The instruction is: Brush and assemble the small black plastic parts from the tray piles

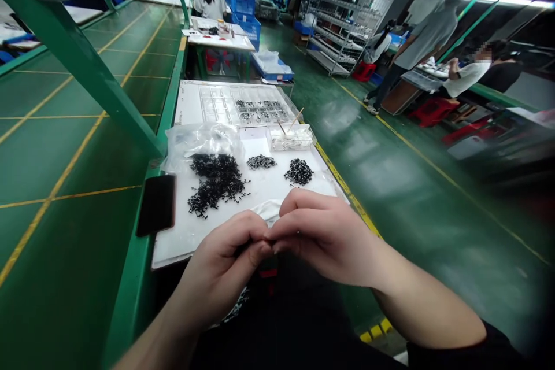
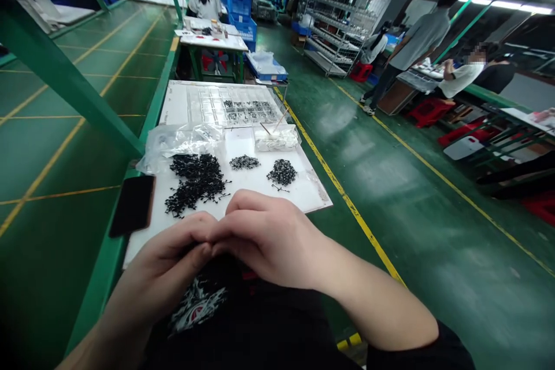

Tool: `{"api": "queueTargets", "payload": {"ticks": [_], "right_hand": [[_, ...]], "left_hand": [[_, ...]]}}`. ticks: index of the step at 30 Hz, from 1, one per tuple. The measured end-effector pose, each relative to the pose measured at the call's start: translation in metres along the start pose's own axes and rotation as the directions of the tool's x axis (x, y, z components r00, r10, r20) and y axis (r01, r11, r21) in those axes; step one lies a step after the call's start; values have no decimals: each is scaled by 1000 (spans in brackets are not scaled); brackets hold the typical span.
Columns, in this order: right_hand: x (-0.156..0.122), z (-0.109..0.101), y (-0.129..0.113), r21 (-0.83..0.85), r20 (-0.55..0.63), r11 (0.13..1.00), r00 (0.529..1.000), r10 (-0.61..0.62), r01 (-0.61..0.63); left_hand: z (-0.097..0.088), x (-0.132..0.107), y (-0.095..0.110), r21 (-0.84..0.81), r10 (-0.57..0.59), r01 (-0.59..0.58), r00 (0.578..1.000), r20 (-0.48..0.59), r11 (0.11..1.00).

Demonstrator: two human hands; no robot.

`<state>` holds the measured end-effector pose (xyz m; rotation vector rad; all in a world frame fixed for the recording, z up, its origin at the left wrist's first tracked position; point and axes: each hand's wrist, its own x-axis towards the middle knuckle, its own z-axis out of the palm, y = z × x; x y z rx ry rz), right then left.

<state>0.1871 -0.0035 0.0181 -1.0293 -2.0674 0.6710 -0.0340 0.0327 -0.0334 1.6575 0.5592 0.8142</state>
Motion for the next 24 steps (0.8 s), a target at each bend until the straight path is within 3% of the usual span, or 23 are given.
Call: {"api": "queueTargets", "payload": {"ticks": [4,8,12,16,20,24], "right_hand": [[-5,0,0,41,-16,999,1000,-9,10],[-12,7,-3,-55,-63,998,998,1,-5],[-14,16,-6,-177,-132,981,989,63,-86],[-8,22,-7,-182,-177,963,970,167,-199],[-2,27,-6,-157,-160,936,943,291,-316],[0,17,-7,-70,-165,942,935,315,-330]], "left_hand": [[4,1,-1,38,46,-45,999,-11,998],[8,2,1,113,50,-44,998,-49,993],[9,1,-3,243,135,-102,983,-124,965],[10,1,-7,349,200,-146,972,-123,926],[10,-1,-12,386,183,-118,974,-136,915],[8,-8,-20,334,129,-68,978,-165,940]]}}
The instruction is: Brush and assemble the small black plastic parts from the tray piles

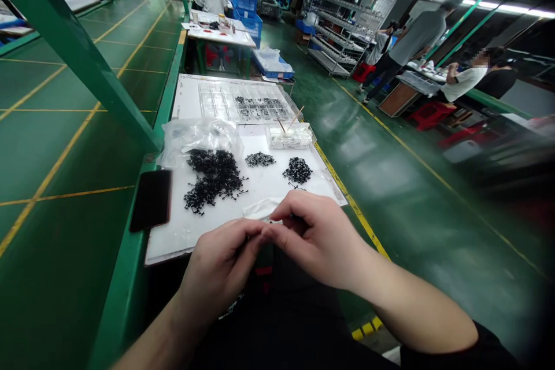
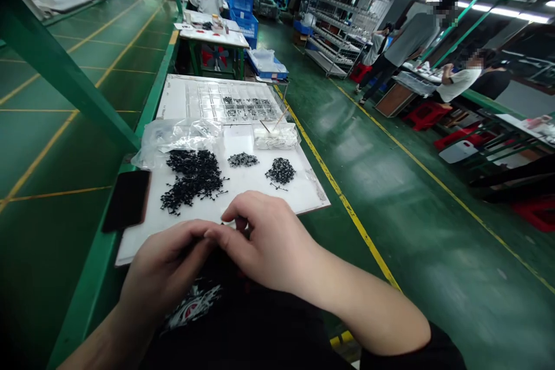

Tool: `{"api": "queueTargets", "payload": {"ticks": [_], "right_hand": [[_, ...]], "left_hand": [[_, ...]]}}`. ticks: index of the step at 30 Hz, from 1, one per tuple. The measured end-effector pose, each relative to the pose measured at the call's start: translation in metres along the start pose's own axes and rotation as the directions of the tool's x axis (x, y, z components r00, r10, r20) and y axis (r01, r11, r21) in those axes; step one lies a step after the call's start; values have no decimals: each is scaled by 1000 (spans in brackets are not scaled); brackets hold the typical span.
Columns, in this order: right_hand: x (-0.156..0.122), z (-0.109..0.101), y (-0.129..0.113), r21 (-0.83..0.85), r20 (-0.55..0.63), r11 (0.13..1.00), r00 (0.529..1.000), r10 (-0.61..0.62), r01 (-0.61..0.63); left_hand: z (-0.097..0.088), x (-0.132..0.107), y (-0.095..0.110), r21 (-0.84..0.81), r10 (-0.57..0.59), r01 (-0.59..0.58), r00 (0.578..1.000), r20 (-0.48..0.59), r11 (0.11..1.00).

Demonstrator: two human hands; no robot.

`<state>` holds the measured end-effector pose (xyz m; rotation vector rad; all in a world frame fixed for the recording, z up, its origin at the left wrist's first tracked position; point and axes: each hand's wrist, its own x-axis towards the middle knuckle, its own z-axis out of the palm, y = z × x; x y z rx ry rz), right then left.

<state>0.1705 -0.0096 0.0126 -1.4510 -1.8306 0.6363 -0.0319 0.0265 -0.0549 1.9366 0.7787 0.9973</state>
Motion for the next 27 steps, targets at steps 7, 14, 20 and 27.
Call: {"api": "queueTargets", "payload": {"ticks": [7,14,20,27], "right_hand": [[-5,-34,9,450,-433,847,899,-69,282],[-4,-22,37,653,-565,692,807,174,308],[-3,2,55,734,-475,639,846,241,230],[-5,13,53,849,-449,455,823,348,270]], "left_hand": [[0,-9,7,-364,-314,274,948,-54,890],[2,-9,13,-541,-408,306,910,-76,784],[11,-2,5,-528,-390,292,917,-83,798],[22,5,7,-588,-407,248,900,-155,770]]}}
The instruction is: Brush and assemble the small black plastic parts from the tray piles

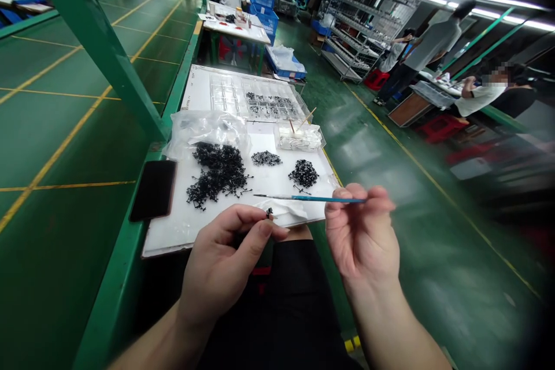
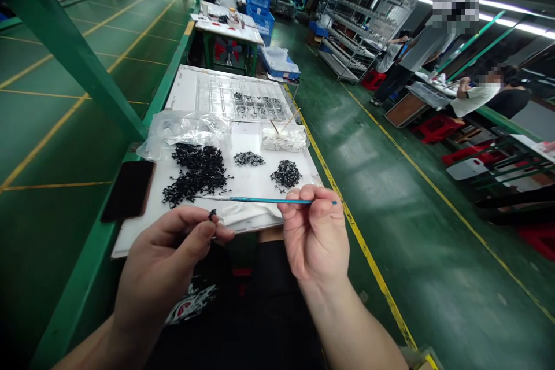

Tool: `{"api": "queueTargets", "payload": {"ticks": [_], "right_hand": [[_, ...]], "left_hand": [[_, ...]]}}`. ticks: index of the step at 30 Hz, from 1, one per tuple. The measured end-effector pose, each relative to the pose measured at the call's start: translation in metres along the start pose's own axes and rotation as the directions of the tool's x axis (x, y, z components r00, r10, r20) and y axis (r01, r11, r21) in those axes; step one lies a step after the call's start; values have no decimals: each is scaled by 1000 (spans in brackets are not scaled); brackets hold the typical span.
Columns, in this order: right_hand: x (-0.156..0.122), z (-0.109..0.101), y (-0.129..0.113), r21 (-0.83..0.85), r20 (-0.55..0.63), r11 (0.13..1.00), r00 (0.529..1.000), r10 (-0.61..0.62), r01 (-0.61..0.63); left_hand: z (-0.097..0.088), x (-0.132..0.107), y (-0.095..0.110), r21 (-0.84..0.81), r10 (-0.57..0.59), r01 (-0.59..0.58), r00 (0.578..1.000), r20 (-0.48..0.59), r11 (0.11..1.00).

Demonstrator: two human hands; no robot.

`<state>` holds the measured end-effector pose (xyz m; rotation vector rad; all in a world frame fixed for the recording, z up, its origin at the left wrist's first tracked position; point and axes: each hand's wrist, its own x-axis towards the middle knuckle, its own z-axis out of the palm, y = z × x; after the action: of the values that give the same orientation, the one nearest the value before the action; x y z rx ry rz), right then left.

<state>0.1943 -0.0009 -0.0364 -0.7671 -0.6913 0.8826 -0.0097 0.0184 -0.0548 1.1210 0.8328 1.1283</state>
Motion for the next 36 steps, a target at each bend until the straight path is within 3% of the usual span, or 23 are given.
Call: {"api": "queueTargets", "payload": {"ticks": [6,13,19,22,26,28,30,31,32,33,35,36], "right_hand": [[-7,1,4,-56,47,998,998,-39,42],[-8,10,0,105,3,994,1000,21,-21],[-6,9,-3,117,3,993,1000,6,-6],[10,3,-18,74,-40,991,993,-113,115],[55,-8,-48,-83,-50,949,950,-309,304],[80,-12,-57,-205,38,925,947,-319,319],[100,-12,-57,-380,184,883,958,-220,276],[107,-11,-51,-537,262,809,959,-107,237],[113,-7,-42,-714,312,671,949,48,200],[116,-3,-28,-860,311,478,926,213,179],[120,8,7,-982,189,66,859,476,179],[121,14,27,-983,136,-31,833,536,180]], "left_hand": [[5,2,2,-53,13,-15,999,-33,998],[5,0,2,-38,15,-19,996,-92,999],[6,0,1,-13,41,-43,994,-104,999],[5,0,1,7,70,-70,992,-106,998],[-8,-3,-4,120,103,-89,988,-115,989],[-20,-7,-8,238,114,-80,985,-131,968],[-36,-12,-13,353,114,-53,981,-155,934],[-44,-14,-15,404,109,-31,979,-170,914],[-52,-16,-17,449,98,-4,978,-186,893],[-59,-17,-18,485,87,23,975,-203,874],[-72,-19,-20,535,60,77,971,-233,841],[-77,-20,-20,550,53,91,969,-240,830]]}}
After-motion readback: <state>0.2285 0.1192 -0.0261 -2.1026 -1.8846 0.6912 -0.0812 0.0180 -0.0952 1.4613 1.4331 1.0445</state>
